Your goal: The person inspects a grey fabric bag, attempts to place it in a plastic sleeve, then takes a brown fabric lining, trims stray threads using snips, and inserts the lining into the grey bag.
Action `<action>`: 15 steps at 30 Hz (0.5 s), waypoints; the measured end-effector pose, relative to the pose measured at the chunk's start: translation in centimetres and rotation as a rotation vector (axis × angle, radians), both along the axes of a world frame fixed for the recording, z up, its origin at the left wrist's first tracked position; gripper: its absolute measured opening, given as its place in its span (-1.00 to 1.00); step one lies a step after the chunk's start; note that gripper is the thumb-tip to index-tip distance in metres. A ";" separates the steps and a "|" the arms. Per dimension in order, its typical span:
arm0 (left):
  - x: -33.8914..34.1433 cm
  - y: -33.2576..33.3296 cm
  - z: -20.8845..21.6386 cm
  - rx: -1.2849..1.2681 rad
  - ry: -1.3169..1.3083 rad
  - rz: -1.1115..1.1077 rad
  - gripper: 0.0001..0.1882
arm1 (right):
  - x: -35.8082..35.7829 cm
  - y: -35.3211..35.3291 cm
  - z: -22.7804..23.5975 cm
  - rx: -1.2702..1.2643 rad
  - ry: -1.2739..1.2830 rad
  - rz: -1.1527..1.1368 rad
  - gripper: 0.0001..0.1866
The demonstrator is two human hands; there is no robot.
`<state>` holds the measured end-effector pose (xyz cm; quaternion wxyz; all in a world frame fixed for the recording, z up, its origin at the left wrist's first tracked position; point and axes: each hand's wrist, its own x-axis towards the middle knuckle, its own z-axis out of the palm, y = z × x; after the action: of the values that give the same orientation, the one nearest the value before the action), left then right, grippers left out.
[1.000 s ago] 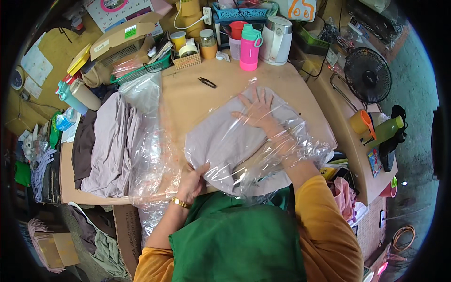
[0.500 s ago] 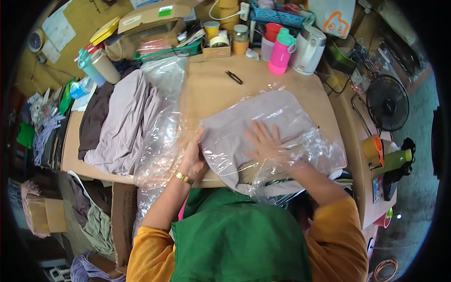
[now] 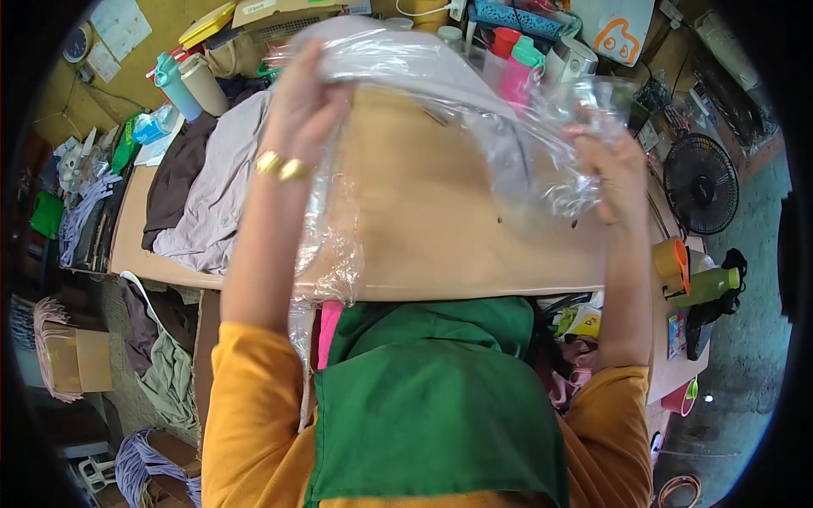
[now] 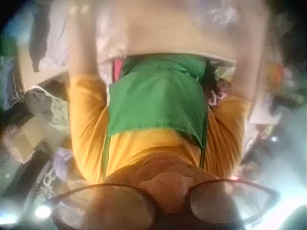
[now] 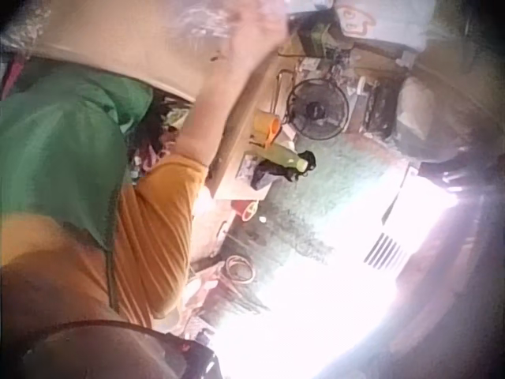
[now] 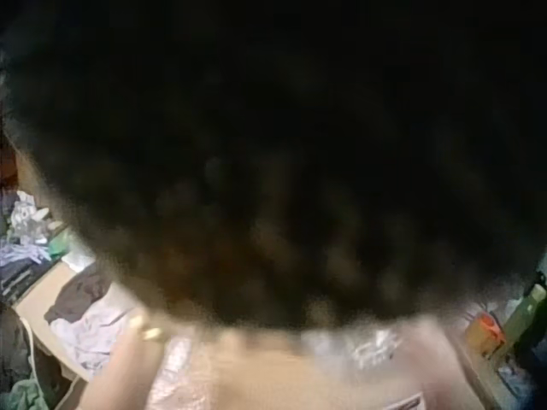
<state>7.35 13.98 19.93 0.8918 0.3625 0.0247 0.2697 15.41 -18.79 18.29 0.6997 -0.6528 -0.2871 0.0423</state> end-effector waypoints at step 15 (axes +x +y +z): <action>-20.9 1.6 -19.5 0.116 0.656 0.180 -0.72 | 0.6 -2.6 -11.1 -0.321 0.385 -0.352 -0.67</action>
<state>-13.55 15.60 0.39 0.7869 0.4763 0.3266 0.2174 16.00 -21.40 7.15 0.6257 -0.7748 -0.0215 0.0881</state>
